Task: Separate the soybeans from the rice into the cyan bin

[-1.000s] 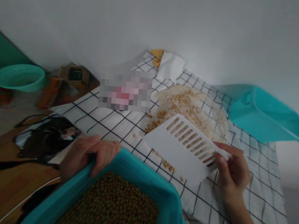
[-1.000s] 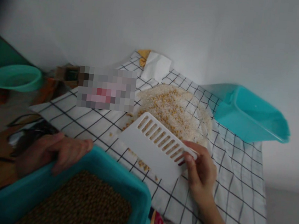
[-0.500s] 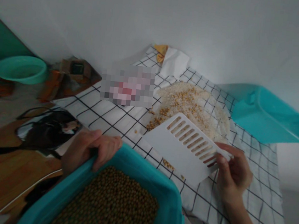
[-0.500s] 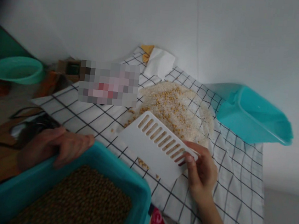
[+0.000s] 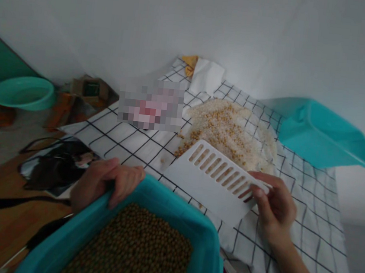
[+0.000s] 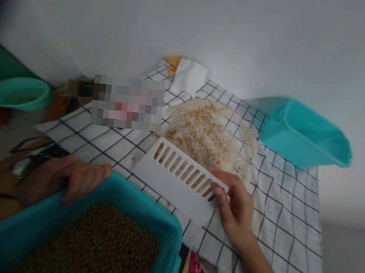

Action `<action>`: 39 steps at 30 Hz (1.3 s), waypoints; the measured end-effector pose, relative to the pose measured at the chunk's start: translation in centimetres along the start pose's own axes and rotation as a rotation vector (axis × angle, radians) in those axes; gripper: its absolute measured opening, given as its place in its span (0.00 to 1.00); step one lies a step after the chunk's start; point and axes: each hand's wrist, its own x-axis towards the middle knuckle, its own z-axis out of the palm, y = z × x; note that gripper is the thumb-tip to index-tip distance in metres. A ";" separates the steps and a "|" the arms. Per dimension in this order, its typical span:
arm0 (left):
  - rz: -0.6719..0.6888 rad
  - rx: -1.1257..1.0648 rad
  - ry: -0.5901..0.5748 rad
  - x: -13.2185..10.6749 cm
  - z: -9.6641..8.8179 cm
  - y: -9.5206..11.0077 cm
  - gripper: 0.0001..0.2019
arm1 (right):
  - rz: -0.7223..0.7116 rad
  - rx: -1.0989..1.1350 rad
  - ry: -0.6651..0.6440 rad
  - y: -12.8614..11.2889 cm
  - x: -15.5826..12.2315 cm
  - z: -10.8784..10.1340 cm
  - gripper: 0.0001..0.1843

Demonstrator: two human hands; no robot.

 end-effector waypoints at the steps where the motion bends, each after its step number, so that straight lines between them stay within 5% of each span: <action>1: -0.003 0.005 0.006 0.0 0.0 0.0 0.33 | 0.002 -0.005 0.005 0.0 0.0 0.0 0.09; 7: -0.002 0.027 -0.010 0.1 0.0 0.1 0.34 | -0.043 -0.033 0.153 0.0 0.8 -0.2 0.08; 24: -0.041 -0.006 -0.004 0.0 -0.3 0.3 0.34 | 0.029 -0.003 0.032 0.0 0.0 -0.1 0.08; 39: 0.000 -0.012 0.034 -0.1 -0.2 -0.6 0.34 | 0.078 0.136 0.234 0.8 1.8 -0.7 0.07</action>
